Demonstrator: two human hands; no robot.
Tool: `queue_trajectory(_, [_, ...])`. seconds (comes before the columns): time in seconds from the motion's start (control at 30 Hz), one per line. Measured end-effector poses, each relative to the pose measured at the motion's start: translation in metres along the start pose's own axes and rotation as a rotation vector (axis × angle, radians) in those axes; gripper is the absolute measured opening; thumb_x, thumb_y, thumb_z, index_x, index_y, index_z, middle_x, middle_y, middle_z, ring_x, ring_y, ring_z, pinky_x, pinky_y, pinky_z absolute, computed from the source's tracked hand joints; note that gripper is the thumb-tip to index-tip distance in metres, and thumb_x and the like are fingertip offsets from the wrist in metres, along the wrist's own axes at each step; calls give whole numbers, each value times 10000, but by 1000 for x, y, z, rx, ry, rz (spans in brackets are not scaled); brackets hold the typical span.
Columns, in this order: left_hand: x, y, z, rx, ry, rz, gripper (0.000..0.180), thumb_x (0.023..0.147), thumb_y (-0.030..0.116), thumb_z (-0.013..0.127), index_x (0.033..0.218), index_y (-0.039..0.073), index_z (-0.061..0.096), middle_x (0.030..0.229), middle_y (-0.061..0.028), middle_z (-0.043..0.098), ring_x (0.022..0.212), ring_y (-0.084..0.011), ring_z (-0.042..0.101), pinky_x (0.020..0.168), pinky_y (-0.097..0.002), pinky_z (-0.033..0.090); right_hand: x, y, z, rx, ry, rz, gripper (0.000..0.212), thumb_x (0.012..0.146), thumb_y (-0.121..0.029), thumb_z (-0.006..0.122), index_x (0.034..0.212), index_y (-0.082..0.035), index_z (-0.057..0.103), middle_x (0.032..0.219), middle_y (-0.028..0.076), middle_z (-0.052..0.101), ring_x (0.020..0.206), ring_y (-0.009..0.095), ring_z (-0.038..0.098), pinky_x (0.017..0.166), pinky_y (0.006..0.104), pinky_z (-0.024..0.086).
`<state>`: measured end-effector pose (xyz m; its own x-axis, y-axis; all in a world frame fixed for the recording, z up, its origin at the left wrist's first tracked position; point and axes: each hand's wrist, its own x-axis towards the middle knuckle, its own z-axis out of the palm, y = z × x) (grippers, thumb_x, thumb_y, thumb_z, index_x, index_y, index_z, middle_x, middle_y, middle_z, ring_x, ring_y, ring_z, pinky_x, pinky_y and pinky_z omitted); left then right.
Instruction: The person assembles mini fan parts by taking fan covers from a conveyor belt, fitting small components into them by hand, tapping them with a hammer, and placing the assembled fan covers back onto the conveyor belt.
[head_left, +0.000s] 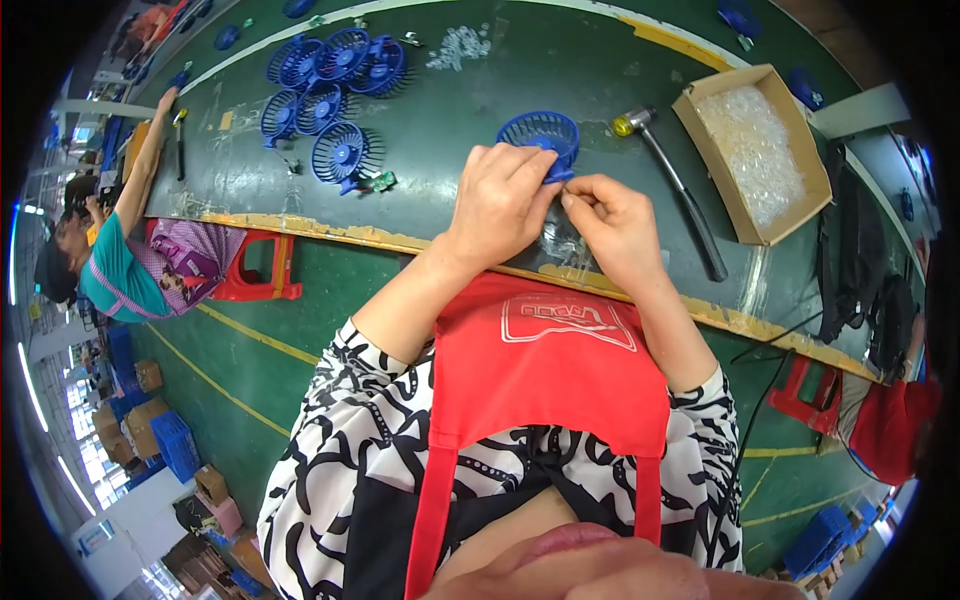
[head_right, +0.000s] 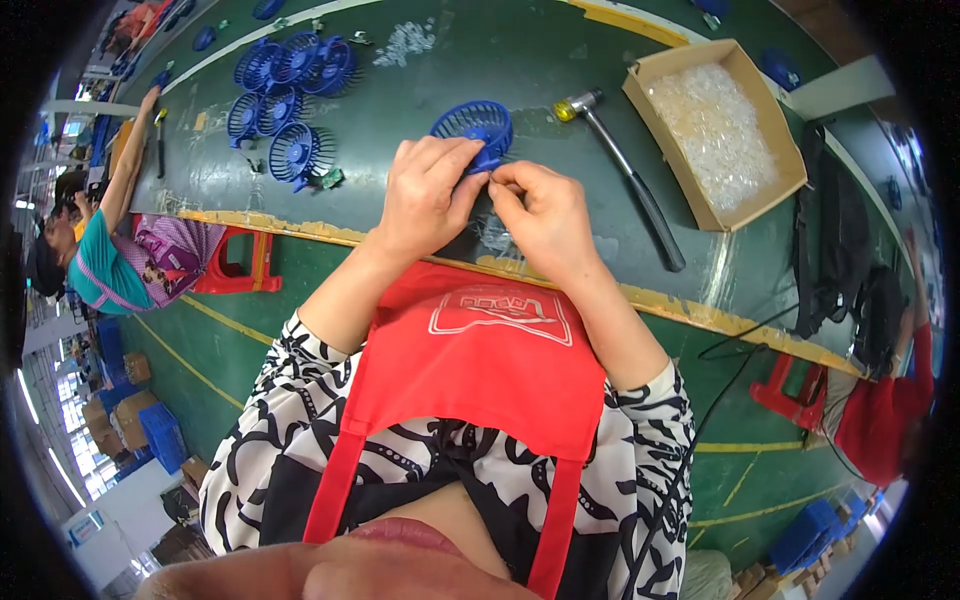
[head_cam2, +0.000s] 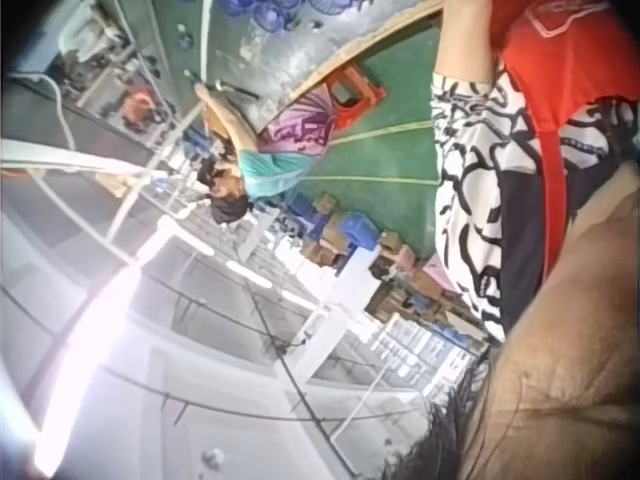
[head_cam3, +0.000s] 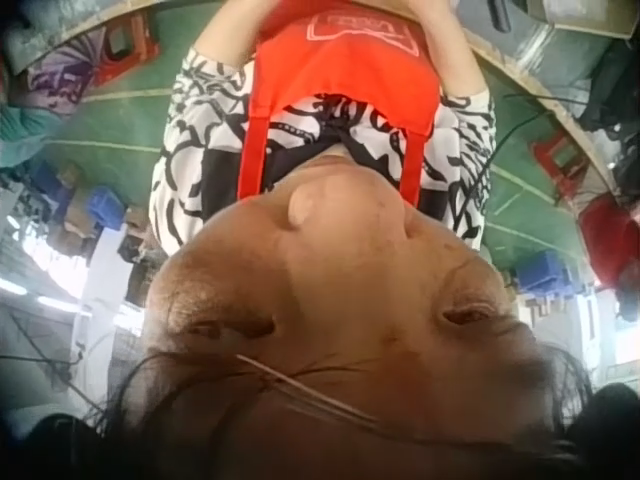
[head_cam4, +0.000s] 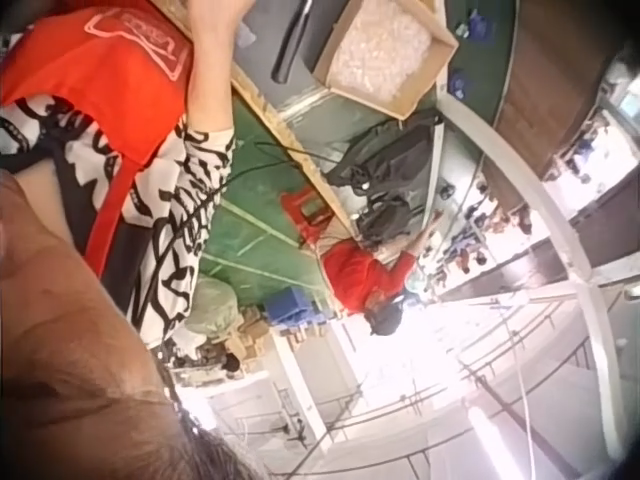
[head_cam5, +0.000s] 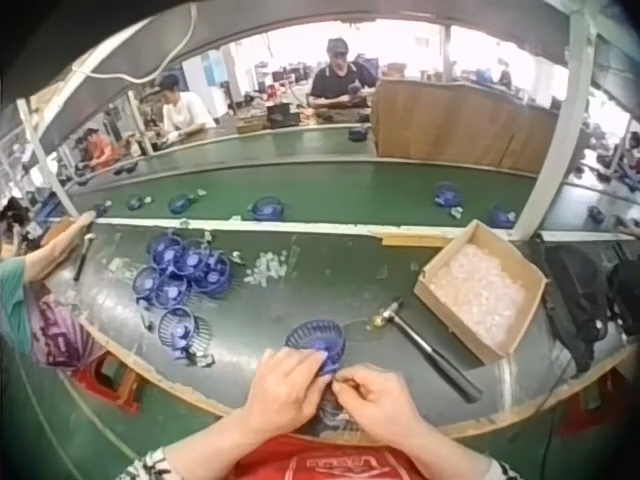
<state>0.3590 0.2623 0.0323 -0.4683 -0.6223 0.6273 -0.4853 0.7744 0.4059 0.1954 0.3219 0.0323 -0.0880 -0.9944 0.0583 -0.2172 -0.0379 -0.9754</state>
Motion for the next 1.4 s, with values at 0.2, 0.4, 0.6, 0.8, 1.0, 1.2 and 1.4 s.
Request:
queue_trajectory(0.2, [13,-4,-16,-217,-81,10,172,795,61,708,957,15,671,870,-114,664,765,-269,619,704,-323,469,4,-25,-8,-172,73,-351,92,822,13,653,911,24,669,831,120,654,680,195,638,610,281,488])
queue_trajectory(0.4, [1,3,-10,-655,-198,-572,146,897,122,651,922,-14,698,865,-56,667,793,-125,606,716,-265,473,1,-26,-10,-383,74,-395,74,799,-16,678,871,-34,678,802,106,642,652,292,645,565,349,503])
queue_trajectory(0.6, [-6,-2,-1,-1031,-202,-866,198,899,156,647,920,-30,712,793,-37,688,728,-85,605,659,-242,486,1,-24,-19,-451,15,-348,63,804,-31,674,866,-38,680,746,121,632,643,300,642,564,358,502])
queue_trajectory(0.8, [-1,-2,1,-1177,-245,-1016,199,899,168,657,899,-22,717,774,-17,680,688,-67,588,632,-229,483,0,-18,-21,-402,3,-308,60,802,-32,675,861,-25,683,753,137,635,646,309,634,572,368,489])
queue_trajectory(1.0, [4,-4,21,-1086,-395,-1042,220,889,191,671,844,-19,716,723,-7,661,644,-58,561,597,-233,469,5,-9,-32,-383,-94,-148,82,833,-76,648,869,-13,686,774,142,646,727,322,639,658,374,500])
queue_trajectory(1.2, [46,-43,42,-812,-501,-991,296,883,280,694,736,27,646,650,0,611,534,-63,530,474,-255,431,23,9,-69,-1085,296,-278,245,813,-163,691,996,-6,650,1013,156,592,872,351,600,733,442,507])
queue_trajectory(1.4, [16,-26,32,-31,-16,-322,465,793,391,718,1027,-6,654,1010,-149,669,990,-325,604,865,-421,461,12,31,-81,-1025,168,-67,130,811,-77,643,847,11,554,942,185,564,816,380,589,686,466,489])
